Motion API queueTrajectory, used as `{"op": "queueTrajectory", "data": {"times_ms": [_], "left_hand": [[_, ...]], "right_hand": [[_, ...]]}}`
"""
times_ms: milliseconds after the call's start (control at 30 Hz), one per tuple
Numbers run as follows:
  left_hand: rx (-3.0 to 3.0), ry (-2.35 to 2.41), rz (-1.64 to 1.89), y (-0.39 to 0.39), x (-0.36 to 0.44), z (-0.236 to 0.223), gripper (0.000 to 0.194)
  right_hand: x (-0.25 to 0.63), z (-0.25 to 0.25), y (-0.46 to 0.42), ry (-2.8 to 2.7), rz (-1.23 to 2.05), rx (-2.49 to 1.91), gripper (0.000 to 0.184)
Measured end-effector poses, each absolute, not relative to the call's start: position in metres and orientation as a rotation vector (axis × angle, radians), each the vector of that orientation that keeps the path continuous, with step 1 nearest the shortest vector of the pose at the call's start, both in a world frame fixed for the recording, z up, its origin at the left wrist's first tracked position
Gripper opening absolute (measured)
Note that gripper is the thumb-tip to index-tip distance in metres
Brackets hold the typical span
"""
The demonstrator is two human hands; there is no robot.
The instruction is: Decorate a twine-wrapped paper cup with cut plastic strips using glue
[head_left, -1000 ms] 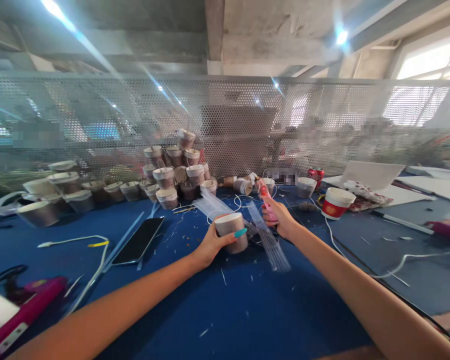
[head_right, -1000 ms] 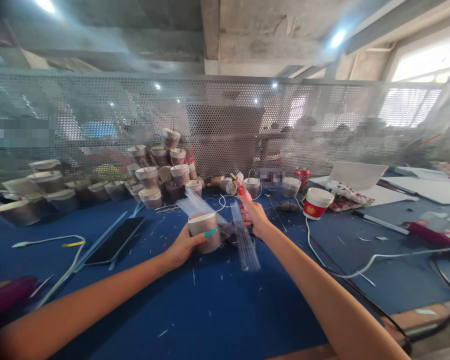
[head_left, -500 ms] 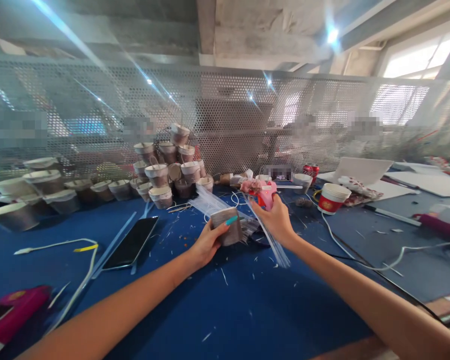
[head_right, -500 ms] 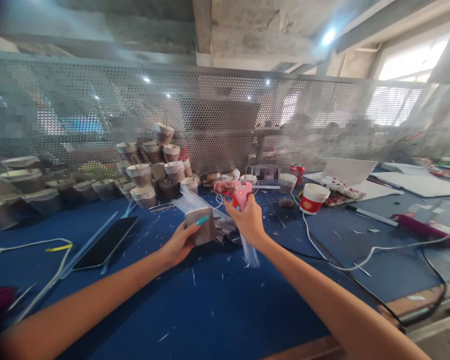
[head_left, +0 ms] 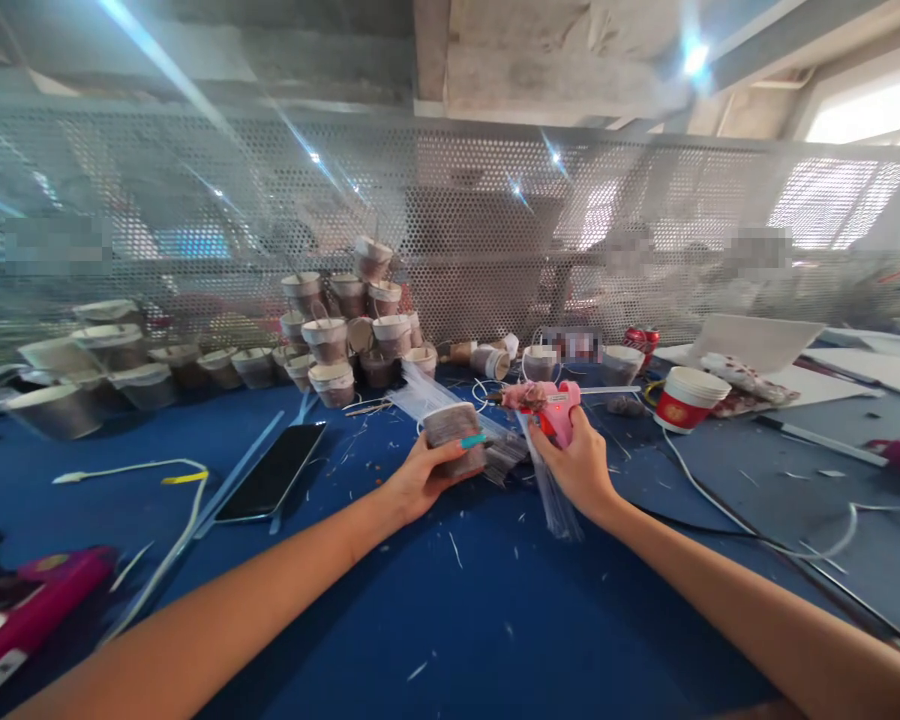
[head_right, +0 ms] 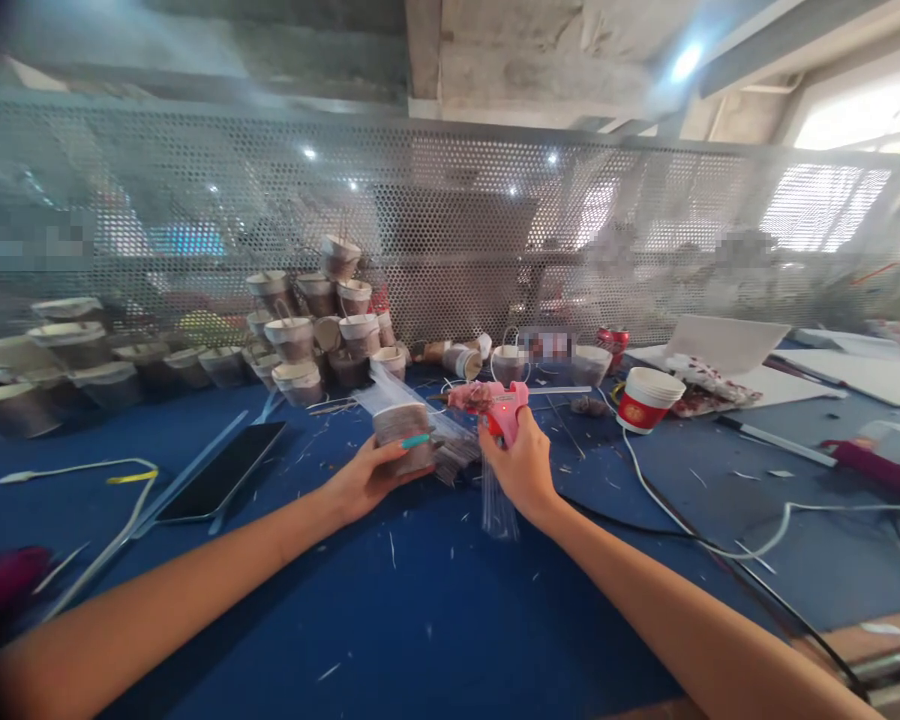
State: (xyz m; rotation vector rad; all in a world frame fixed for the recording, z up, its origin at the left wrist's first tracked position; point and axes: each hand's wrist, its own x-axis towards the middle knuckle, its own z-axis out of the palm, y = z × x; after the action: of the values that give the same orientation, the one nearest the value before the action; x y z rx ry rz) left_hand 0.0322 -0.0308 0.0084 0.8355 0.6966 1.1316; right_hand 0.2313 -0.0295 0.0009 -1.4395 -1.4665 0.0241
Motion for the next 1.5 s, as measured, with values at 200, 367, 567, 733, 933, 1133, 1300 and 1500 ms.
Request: {"op": "queueTrajectory", "data": {"times_ms": [200, 367, 567, 733, 933, 1133, 1300, 1500], "left_hand": [[0.868, 0.710, 1.107, -0.033, 0.034, 0.011, 0.050], [0.868, 0.701, 1.108, -0.031, 0.035, 0.008, 0.047], [0.889, 0.719, 1.109, -0.030, 0.036, 0.007, 0.052], [0.882, 0.731, 1.108, -0.031, 0.036, 0.009, 0.056], [0.903, 0.700, 1.112, -0.032, 0.037, 0.010, 0.059], [0.976, 0.744, 1.211, -0.033, 0.038, 0.005, 0.062], [0.972, 0.790, 1.227, -0.036, 0.038, 0.008, 0.063], [1.079, 0.784, 1.233, -0.037, 0.040, 0.004, 0.059]], "right_hand": [[0.231, 0.003, -0.035, -1.504, -0.043, -1.398, 0.026], [0.232, 0.001, -0.035, -1.546, -0.101, -1.362, 0.027], [0.232, 0.000, -0.032, -1.571, -0.088, -1.390, 0.024], [0.233, 0.002, -0.033, -1.588, -0.061, -1.376, 0.024], [0.232, 0.002, -0.033, -1.585, -0.027, -1.384, 0.024], [0.233, 0.004, -0.029, -1.496, 0.017, -1.448, 0.028], [0.238, 0.006, -0.024, -1.408, 0.094, -1.527, 0.031], [0.251, 0.011, -0.013, -1.296, 0.329, -1.703, 0.051]]}}
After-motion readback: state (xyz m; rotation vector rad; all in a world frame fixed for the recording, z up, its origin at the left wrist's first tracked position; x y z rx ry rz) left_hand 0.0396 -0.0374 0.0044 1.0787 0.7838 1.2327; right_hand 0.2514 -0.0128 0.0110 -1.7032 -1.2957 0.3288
